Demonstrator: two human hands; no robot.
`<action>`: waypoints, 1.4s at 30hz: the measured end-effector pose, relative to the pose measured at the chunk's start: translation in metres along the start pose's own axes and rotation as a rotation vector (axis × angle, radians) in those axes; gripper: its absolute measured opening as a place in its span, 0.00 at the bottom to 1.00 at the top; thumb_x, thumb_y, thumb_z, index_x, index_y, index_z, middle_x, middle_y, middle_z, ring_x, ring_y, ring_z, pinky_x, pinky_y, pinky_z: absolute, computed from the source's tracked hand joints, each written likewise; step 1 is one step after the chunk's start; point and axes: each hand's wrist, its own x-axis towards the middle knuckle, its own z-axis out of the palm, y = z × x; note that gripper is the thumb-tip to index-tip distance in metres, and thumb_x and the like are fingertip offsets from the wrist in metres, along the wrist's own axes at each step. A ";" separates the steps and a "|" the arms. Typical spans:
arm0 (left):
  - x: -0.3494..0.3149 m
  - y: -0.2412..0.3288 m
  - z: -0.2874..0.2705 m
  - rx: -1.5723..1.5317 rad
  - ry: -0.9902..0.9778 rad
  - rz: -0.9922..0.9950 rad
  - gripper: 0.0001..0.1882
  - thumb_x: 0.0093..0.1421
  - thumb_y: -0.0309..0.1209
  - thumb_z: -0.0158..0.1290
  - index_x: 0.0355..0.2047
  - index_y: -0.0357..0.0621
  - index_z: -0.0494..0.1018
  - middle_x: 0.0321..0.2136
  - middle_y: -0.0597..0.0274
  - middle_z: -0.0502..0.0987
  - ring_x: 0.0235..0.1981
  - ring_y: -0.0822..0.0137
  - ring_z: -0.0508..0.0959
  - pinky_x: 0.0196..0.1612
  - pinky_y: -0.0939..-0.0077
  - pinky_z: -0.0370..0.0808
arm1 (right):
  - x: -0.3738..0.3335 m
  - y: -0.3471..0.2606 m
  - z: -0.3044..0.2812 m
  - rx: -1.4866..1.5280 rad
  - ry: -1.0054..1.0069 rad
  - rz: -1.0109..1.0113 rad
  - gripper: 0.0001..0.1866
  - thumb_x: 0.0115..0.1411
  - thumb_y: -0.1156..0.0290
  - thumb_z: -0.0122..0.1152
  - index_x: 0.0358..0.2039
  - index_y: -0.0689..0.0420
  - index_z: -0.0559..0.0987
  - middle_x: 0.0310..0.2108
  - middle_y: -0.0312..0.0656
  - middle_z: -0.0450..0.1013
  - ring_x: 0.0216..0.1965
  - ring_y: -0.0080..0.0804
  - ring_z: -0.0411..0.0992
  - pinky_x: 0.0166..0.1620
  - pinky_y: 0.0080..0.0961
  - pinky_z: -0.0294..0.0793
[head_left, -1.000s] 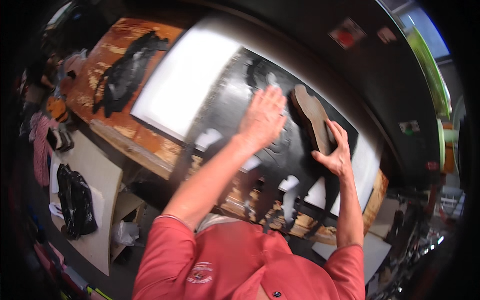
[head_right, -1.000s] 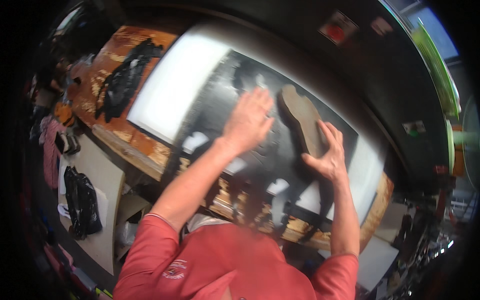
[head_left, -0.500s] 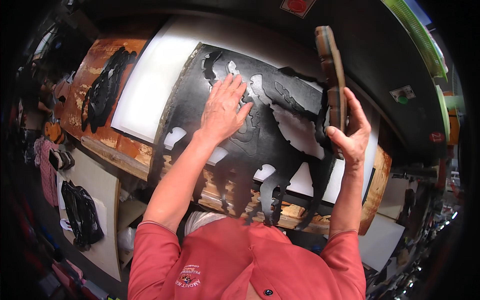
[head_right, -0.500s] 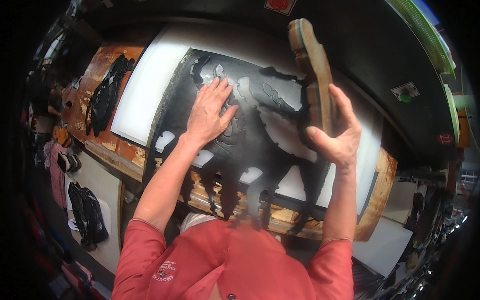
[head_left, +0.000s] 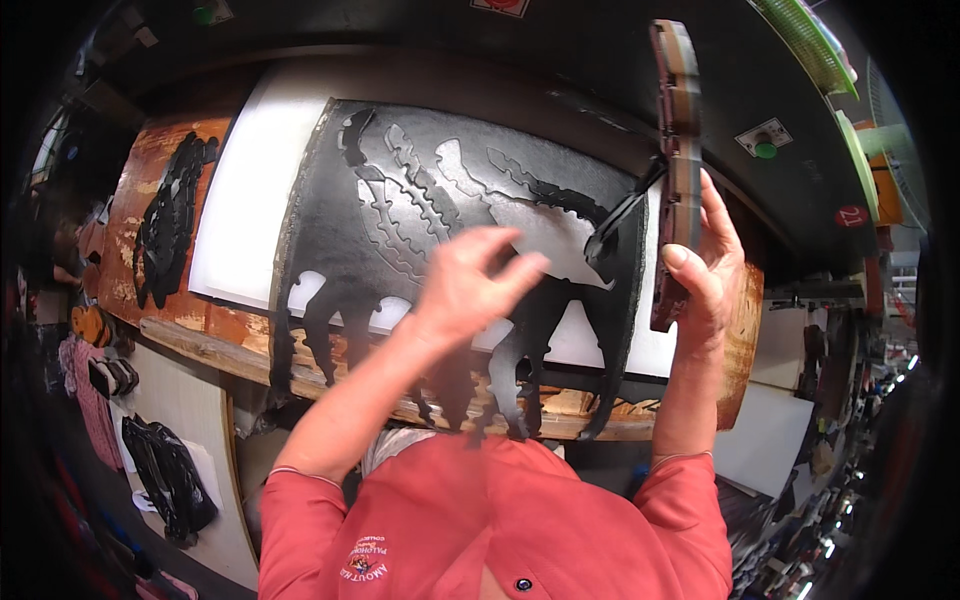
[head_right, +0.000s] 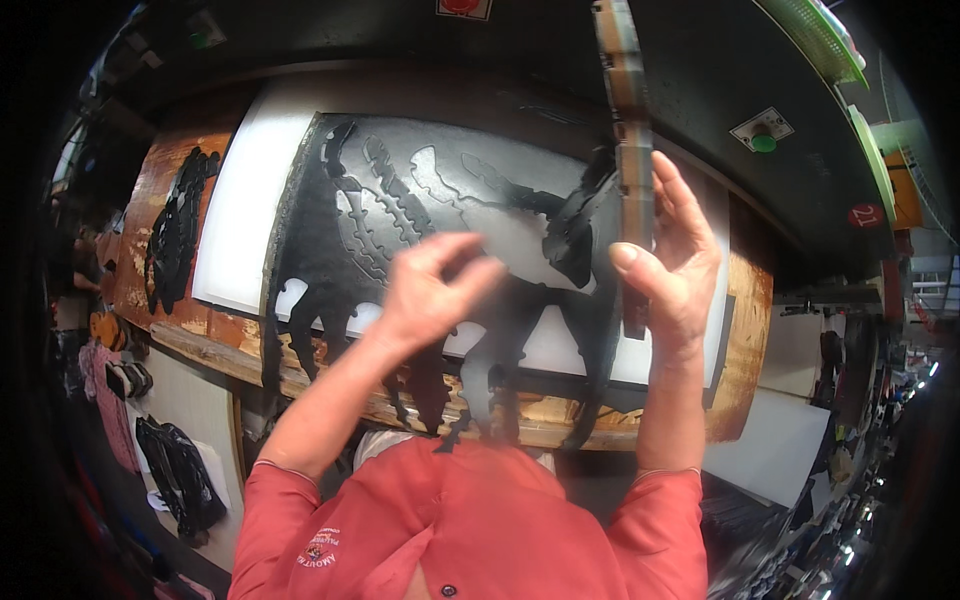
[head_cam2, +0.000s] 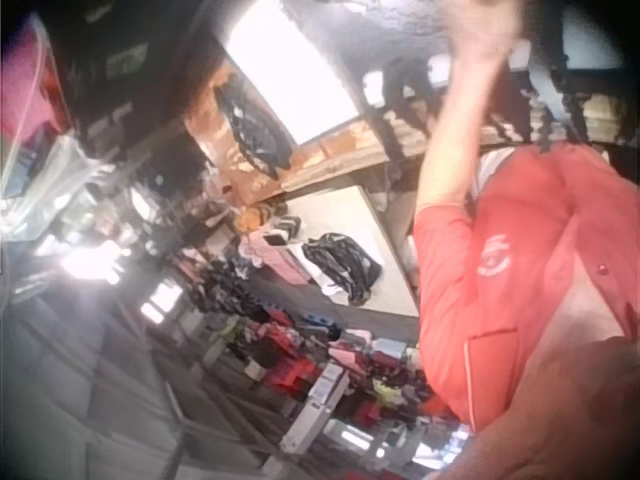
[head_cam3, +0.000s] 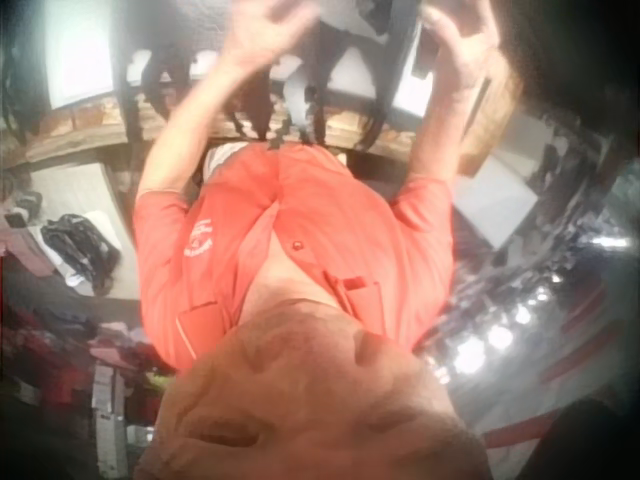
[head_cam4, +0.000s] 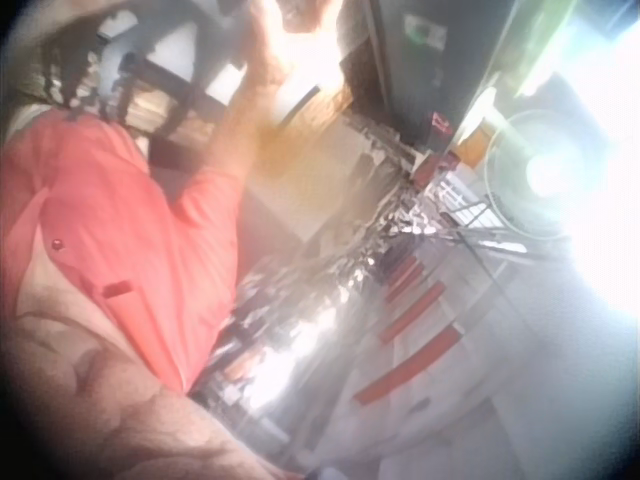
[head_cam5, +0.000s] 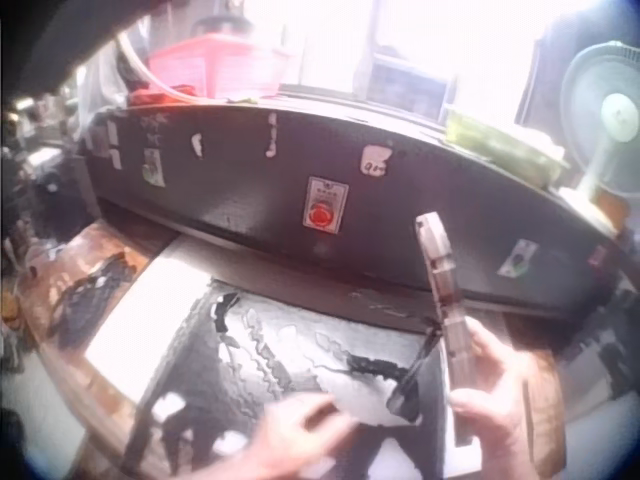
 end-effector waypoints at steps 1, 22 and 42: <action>-0.006 0.013 0.017 -0.166 -0.109 -0.074 0.34 0.59 0.43 0.70 0.59 0.33 0.76 0.51 0.44 0.84 0.51 0.58 0.85 0.55 0.62 0.81 | -0.002 0.001 0.004 0.016 -0.006 0.012 0.51 0.49 0.64 0.79 0.71 0.69 0.66 0.61 0.51 0.72 0.60 0.35 0.72 0.66 0.31 0.68; -0.006 -0.005 0.043 -0.805 -0.145 -0.645 0.24 0.74 0.43 0.55 0.48 0.27 0.79 0.39 0.56 0.82 0.35 0.68 0.84 0.39 0.71 0.84 | -0.072 0.054 -0.076 -0.773 0.328 0.091 0.42 0.52 0.68 0.77 0.68 0.62 0.72 0.63 0.50 0.71 0.63 0.42 0.70 0.68 0.38 0.66; -0.022 0.006 0.036 -0.765 -0.136 -0.446 0.20 0.72 0.29 0.57 0.59 0.30 0.74 0.49 0.53 0.82 0.44 0.67 0.85 0.43 0.73 0.85 | -0.052 0.099 0.041 -0.437 -0.165 -0.134 0.07 0.67 0.79 0.64 0.44 0.64 0.85 0.34 0.49 0.82 0.35 0.39 0.82 0.38 0.28 0.79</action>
